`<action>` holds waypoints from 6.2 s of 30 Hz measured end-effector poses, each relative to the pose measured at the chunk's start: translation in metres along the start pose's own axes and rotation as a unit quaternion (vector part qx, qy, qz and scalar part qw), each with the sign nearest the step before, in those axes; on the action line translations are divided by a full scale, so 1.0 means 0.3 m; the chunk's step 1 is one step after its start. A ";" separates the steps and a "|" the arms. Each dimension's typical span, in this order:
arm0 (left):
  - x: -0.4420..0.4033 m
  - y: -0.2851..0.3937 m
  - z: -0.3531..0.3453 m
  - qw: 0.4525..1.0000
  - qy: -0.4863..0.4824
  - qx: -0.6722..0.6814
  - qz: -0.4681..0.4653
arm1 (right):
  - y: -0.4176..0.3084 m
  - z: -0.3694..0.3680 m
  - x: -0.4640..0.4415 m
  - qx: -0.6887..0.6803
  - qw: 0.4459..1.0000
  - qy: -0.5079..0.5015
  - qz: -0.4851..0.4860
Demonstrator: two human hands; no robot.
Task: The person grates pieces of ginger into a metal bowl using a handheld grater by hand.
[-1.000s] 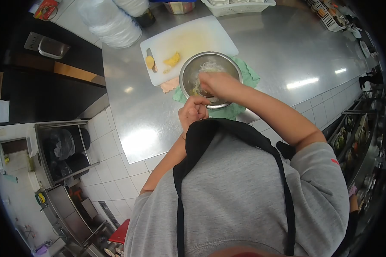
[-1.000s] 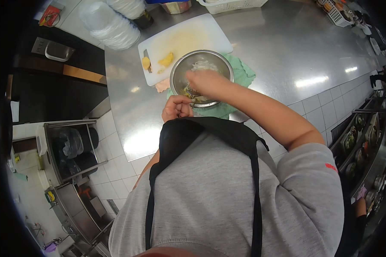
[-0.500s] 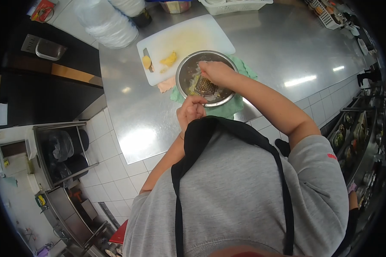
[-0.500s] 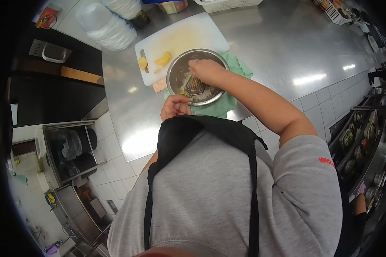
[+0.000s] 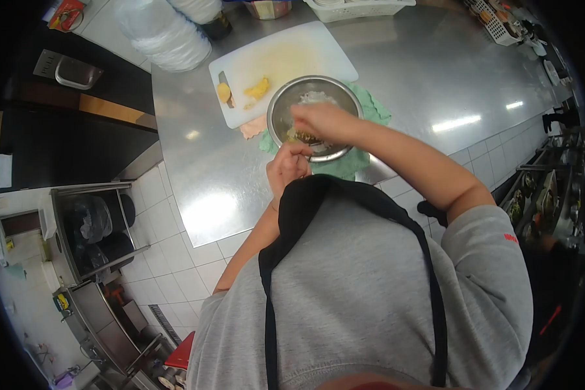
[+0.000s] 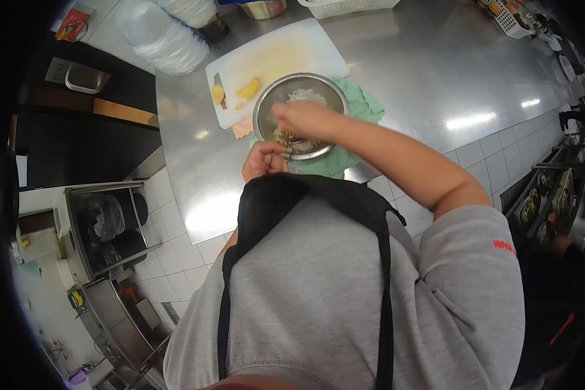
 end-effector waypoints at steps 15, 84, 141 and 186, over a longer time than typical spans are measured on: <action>-0.033 0.031 0.002 0.998 0.016 -0.043 -0.039 | 0.141 -0.015 0.006 0.100 0.992 0.016 -0.081; -0.042 0.037 0.012 0.997 0.043 -0.051 -0.032 | -0.023 0.062 0.057 -0.057 0.997 0.005 -0.049; -0.087 0.081 0.084 0.993 0.099 -0.062 -0.025 | 0.149 -0.026 0.003 0.002 0.990 -0.034 -0.138; -0.070 0.033 0.039 0.997 0.048 -0.039 -0.035 | 0.109 0.005 0.031 0.032 0.988 0.004 -0.150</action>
Point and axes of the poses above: each hand's wrist, its own x-axis away from the middle knuckle, its own z-axis out of the back of the hand, y = z × x, the point moved 10 cm from there along -x, towards the middle knuckle, and after that the axes turned 12 degrees about y, right-handed, at the moved point
